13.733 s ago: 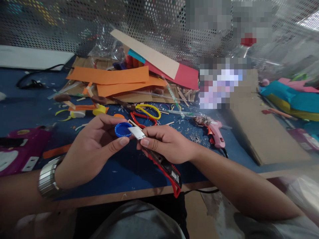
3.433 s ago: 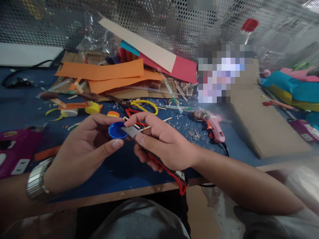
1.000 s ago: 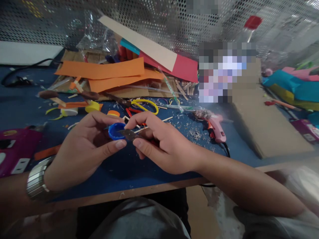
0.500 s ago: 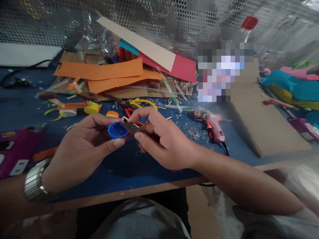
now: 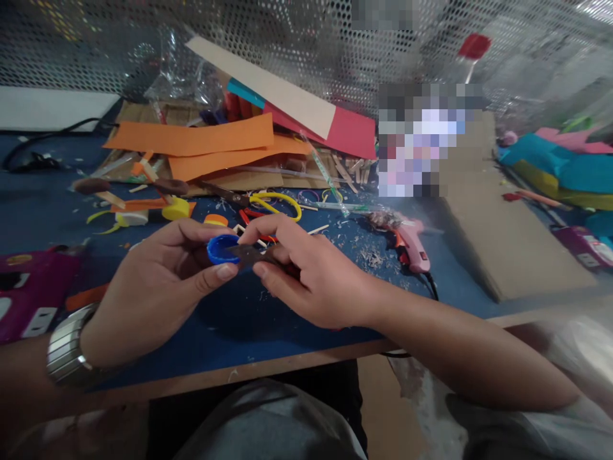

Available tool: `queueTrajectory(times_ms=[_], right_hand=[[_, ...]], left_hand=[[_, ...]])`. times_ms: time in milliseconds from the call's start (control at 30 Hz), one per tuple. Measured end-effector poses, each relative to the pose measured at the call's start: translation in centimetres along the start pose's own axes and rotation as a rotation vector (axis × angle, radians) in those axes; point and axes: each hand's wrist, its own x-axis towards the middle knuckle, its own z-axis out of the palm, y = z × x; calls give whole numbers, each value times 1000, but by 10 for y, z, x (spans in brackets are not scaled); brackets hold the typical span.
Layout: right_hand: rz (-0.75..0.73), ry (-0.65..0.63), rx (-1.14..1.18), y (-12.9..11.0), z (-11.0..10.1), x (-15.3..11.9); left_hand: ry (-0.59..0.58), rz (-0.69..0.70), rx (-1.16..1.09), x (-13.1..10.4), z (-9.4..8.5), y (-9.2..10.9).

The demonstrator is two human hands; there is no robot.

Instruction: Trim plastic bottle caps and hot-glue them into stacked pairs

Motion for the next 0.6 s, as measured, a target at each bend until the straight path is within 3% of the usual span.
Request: queueTrajectory(times_ms=[600], right_hand=[[3, 10, -55, 2, 0, 2]], left_hand=[[-22, -7, 8, 3, 0, -1]])
